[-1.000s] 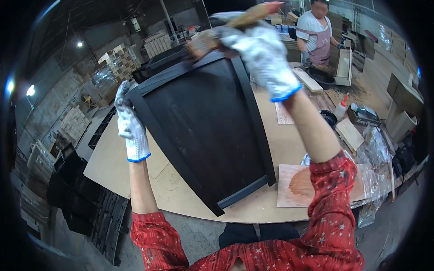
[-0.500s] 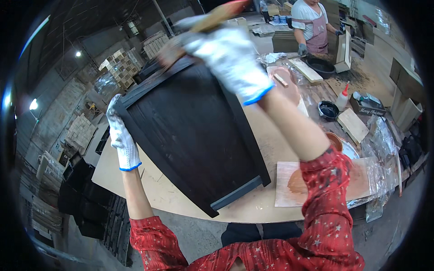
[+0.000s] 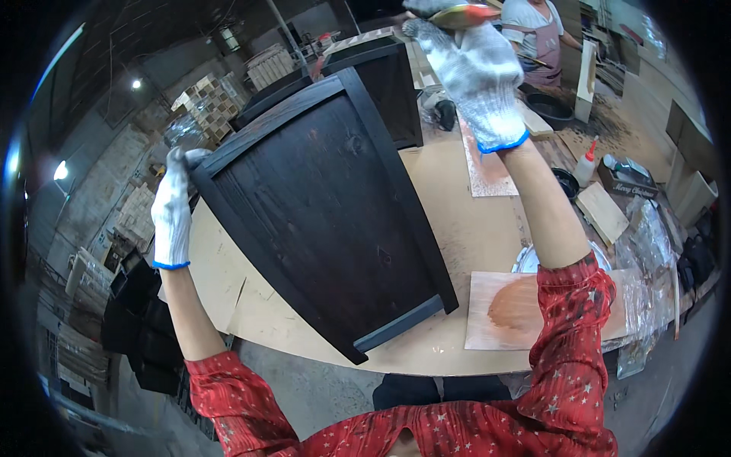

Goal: Staining a black wooden cabinet piece using a paintbrush in a workshop.

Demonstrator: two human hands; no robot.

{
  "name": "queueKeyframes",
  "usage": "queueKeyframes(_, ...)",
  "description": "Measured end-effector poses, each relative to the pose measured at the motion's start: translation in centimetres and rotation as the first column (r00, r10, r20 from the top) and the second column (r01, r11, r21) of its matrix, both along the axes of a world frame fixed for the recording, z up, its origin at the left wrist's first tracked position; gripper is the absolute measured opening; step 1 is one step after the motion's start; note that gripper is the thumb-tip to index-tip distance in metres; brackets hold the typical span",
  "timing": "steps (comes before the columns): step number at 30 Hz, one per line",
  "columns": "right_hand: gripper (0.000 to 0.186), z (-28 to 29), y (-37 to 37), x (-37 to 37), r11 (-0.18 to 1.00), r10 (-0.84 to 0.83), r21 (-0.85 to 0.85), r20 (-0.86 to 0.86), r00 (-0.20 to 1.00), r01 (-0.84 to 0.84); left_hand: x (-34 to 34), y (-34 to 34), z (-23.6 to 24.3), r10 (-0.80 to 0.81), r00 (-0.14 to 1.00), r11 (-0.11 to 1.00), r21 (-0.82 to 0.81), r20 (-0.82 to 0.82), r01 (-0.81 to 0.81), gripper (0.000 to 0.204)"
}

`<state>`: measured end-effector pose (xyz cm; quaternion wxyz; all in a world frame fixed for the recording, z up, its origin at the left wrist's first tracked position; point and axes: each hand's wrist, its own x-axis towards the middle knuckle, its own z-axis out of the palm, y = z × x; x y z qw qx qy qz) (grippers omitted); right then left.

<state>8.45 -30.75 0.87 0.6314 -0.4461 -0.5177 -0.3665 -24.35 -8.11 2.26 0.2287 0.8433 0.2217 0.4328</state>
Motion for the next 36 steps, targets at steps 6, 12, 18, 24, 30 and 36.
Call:
queueKeyframes(6,0.036,1.2,5.1,-2.1,0.743,-0.205,-0.597,0.229,0.952,0.303,1.1,-4.5,2.2,0.300,0.935,0.798,0.587,-0.190,-0.136,0.033)
queueKeyframes(12,0.040,1.5,3.6,-2.3,0.700,-0.155,-0.663,0.222,0.963,0.266,4.2,-9.7,1.6,0.605,0.776,0.491,0.851,-0.180,-0.186,0.060)
queueKeyframes(18,0.040,1.3,3.7,-2.4,0.746,-0.115,-0.618,0.248,0.962,0.249,10.7,-12.0,-2.0,0.277,0.958,0.489,0.869,-0.070,-0.078,0.083)
queueKeyframes(24,0.041,0.9,4.2,-1.4,0.772,-0.027,-0.628,0.126,0.992,0.100,13.2,-12.1,-3.2,0.201,0.979,0.503,0.860,-0.016,-0.090,0.086)
queueKeyframes(30,0.042,1.0,4.1,-2.1,0.694,-0.152,-0.694,0.115,0.982,0.189,5.1,-10.1,-1.6,0.462,0.887,0.368,0.915,-0.027,-0.163,0.075)
queueKeyframes(36,0.043,1.4,3.7,-2.1,0.685,-0.172,-0.697,0.127,0.977,0.211,3.3,-8.7,-1.1,0.691,0.718,0.214,0.925,0.084,-0.315,0.080)
